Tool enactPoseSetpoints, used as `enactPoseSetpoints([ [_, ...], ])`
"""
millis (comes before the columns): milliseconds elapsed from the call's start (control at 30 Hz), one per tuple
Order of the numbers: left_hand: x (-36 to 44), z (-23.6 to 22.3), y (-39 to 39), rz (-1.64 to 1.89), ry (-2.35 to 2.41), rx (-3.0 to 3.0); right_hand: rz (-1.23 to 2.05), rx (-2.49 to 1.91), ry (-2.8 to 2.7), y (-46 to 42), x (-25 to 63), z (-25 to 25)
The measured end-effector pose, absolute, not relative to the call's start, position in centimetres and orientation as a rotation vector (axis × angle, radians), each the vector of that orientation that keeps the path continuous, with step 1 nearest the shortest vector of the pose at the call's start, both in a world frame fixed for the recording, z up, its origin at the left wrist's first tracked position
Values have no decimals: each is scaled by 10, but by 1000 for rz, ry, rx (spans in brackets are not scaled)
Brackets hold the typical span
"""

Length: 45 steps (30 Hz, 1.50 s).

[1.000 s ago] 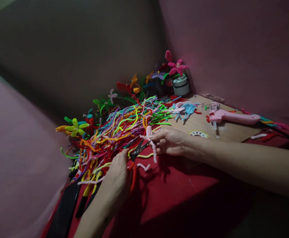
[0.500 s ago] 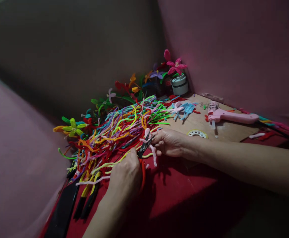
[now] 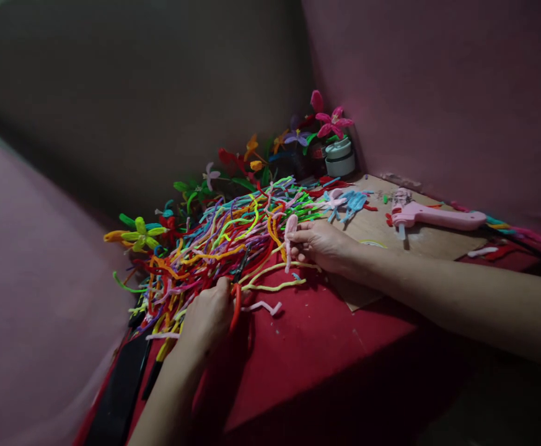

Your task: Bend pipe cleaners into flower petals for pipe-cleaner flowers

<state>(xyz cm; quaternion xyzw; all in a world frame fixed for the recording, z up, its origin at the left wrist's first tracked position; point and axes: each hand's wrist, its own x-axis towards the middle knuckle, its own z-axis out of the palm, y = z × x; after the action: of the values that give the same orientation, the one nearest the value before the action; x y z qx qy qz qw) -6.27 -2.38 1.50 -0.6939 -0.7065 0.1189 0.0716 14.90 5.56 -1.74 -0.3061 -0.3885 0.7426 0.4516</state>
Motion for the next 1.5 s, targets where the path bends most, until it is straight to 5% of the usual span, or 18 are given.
enactPoseSetpoints([
  [133, -67, 15, -17, 136, -2110, -2191, 1833, -706, -976, 53, 149, -15],
  [333, 0, 21, -17, -1108, -2206, -2630, 1917, -589, -1028, 45, 147, -17],
  [600, 22, 5, -3, -2203, -2915, -2464, 1407, -640, -1279, 35, 145, -14],
  [967, 32, -2, -11, -1849, -2756, -2434, 1493, -828, -1127, 48, 147, -15],
  [1133, 25, 0, -15, -2118, -3227, -2267, 1160, -890, -1402, 42, 148, -15],
  [1233, 19, 6, -17, -1881, -3100, -2410, 1028, -874, -1446, 39, 147, -15],
  [1367, 12, 20, -13, -1703, -2385, -2303, 1373, -803, -1371, 38, 146, -12],
  [1500, 14, 25, -2, -1850, -2286, -2432, 1767, -666, -1332, 37, 145, -13],
])
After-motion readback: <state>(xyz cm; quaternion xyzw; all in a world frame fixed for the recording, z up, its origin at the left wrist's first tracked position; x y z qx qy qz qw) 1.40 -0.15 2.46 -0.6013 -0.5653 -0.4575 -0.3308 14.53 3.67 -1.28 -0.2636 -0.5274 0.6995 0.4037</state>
